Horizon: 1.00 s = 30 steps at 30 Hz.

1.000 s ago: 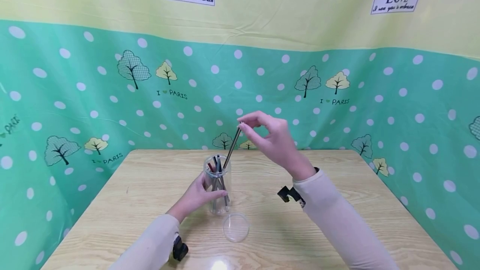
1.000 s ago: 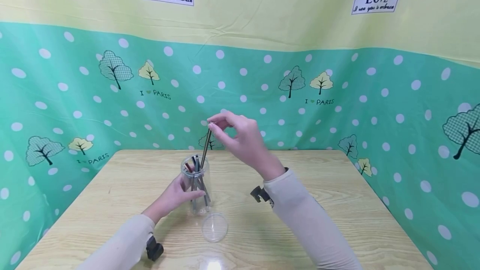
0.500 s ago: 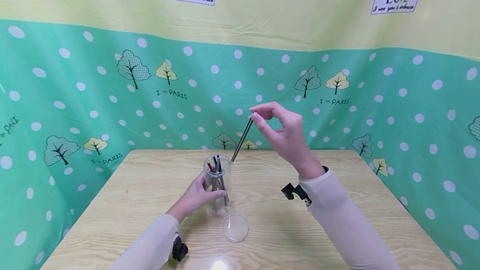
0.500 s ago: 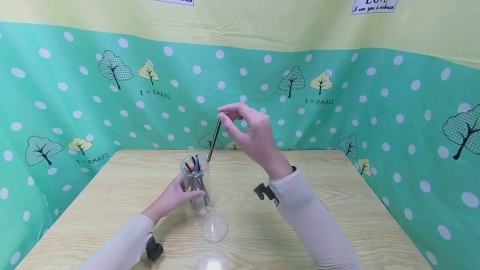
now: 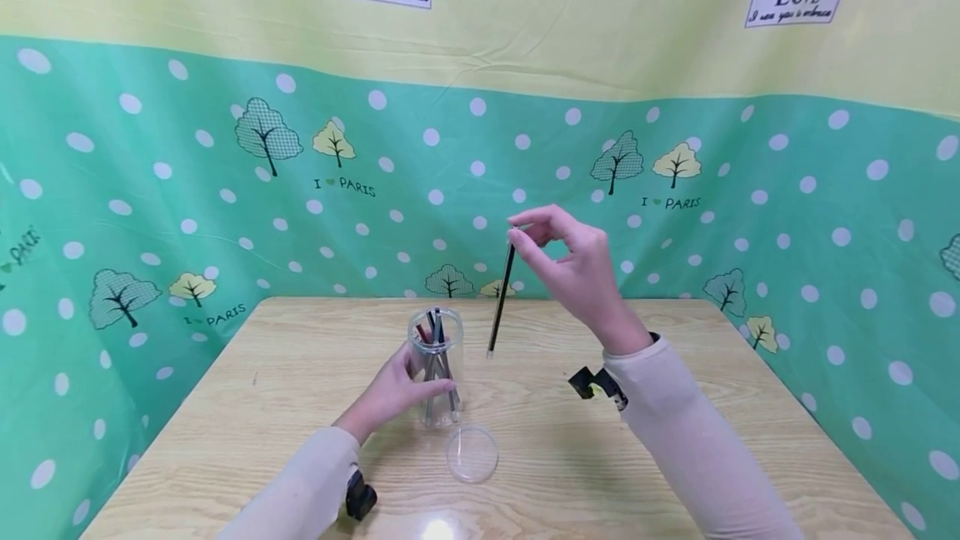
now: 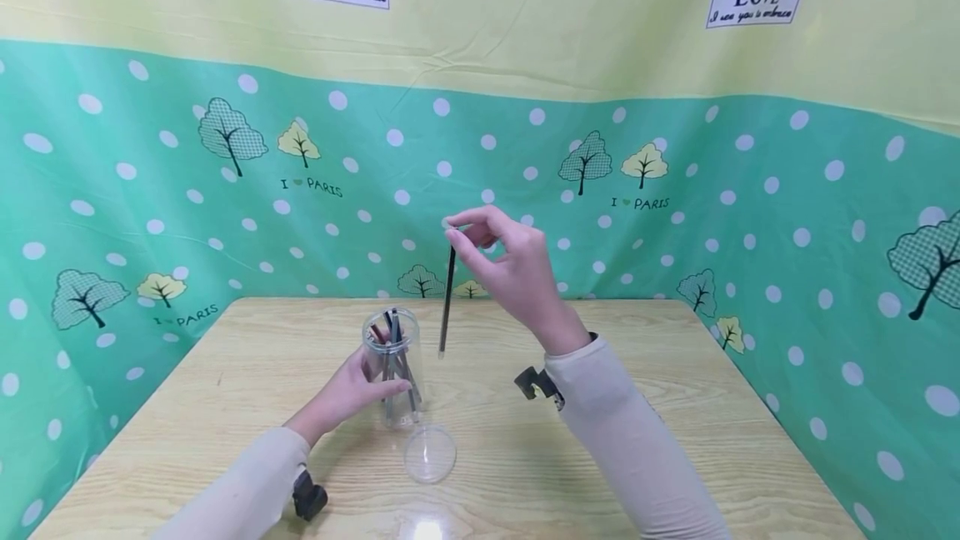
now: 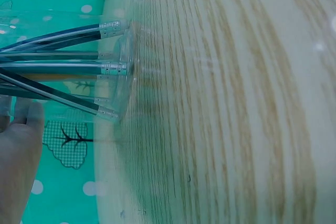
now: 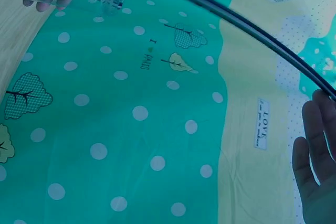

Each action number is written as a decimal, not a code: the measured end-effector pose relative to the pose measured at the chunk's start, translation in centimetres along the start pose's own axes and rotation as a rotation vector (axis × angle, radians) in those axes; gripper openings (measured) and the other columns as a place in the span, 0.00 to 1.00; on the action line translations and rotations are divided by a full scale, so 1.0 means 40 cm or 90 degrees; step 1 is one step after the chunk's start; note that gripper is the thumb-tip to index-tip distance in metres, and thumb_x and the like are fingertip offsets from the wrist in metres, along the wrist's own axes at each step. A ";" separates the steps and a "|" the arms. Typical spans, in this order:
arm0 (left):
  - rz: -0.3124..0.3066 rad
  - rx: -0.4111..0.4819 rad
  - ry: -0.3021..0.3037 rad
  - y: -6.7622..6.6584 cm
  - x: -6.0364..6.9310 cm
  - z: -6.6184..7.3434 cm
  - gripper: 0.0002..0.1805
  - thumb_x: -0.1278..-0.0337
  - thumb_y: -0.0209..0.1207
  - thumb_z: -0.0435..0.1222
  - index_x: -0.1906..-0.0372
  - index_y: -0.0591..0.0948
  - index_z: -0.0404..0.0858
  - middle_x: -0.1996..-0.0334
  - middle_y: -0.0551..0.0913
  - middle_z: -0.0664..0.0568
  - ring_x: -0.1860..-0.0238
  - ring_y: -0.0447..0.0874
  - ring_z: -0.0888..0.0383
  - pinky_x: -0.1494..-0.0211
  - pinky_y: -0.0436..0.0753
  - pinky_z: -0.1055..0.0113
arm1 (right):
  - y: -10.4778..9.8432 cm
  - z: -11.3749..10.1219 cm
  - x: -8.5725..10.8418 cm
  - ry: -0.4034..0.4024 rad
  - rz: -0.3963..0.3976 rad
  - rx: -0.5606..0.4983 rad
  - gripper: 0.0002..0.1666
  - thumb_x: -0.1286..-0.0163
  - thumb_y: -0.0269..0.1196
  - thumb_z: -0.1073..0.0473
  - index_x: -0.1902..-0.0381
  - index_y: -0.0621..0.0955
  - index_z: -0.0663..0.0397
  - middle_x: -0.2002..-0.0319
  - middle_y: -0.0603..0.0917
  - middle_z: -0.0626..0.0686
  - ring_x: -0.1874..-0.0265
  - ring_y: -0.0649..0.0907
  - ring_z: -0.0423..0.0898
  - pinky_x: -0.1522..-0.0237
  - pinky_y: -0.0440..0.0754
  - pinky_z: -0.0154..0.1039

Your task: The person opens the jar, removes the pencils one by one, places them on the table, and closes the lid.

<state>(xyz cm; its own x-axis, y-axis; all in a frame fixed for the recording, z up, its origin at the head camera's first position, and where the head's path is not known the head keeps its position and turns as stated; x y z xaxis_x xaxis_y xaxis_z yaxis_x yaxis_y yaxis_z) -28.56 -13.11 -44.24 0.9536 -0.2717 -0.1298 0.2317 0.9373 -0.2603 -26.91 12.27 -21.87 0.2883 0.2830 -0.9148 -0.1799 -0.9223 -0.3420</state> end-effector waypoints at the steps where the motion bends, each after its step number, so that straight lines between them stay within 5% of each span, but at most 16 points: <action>1: -0.002 0.000 0.002 0.000 0.000 0.001 0.47 0.55 0.77 0.44 0.28 0.67 0.49 0.32 0.73 0.46 0.27 0.62 0.44 0.25 0.55 0.43 | 0.000 0.004 0.003 0.013 -0.001 0.000 0.09 0.34 0.67 0.71 0.56 0.84 0.63 0.70 0.87 0.51 0.73 0.84 0.43 0.64 0.83 0.32; 15: 0.009 -0.010 0.002 0.001 -0.001 0.001 0.47 0.55 0.78 0.44 0.28 0.67 0.46 0.33 0.75 0.45 0.28 0.63 0.43 0.25 0.56 0.44 | 0.019 0.085 0.063 0.256 -0.081 -0.014 0.08 0.28 0.66 0.58 0.55 0.85 0.56 0.72 0.86 0.50 0.75 0.84 0.43 0.77 0.79 0.33; 23: 0.012 -0.013 0.004 0.002 -0.004 0.000 0.48 0.55 0.78 0.45 0.28 0.67 0.46 0.33 0.74 0.44 0.28 0.63 0.42 0.25 0.57 0.43 | 0.036 0.145 0.117 0.424 -0.156 -0.039 0.12 0.27 0.65 0.51 0.55 0.85 0.53 0.70 0.87 0.51 0.71 0.86 0.46 0.66 0.86 0.39; 30: 0.013 -0.016 0.004 0.001 -0.004 -0.004 0.47 0.55 0.78 0.45 0.28 0.68 0.46 0.33 0.74 0.44 0.28 0.64 0.43 0.25 0.58 0.44 | 0.068 0.203 0.182 0.521 -0.228 -0.030 0.12 0.27 0.65 0.51 0.55 0.85 0.53 0.71 0.86 0.55 0.71 0.85 0.48 0.67 0.84 0.44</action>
<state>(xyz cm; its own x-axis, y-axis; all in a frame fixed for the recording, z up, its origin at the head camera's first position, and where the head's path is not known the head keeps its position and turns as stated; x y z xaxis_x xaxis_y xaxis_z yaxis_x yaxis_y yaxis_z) -28.73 -13.08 -44.36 0.9566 -0.2547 -0.1416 0.2076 0.9366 -0.2823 -32.94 13.96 -31.21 0.9039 0.2965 -0.3083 0.0839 -0.8296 -0.5520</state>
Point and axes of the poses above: each hand's wrist, its own x-axis away from the middle knuckle, its own y-axis out of the palm, z = x × y, the point moved 3 cm from there along -x, towards the middle knuckle
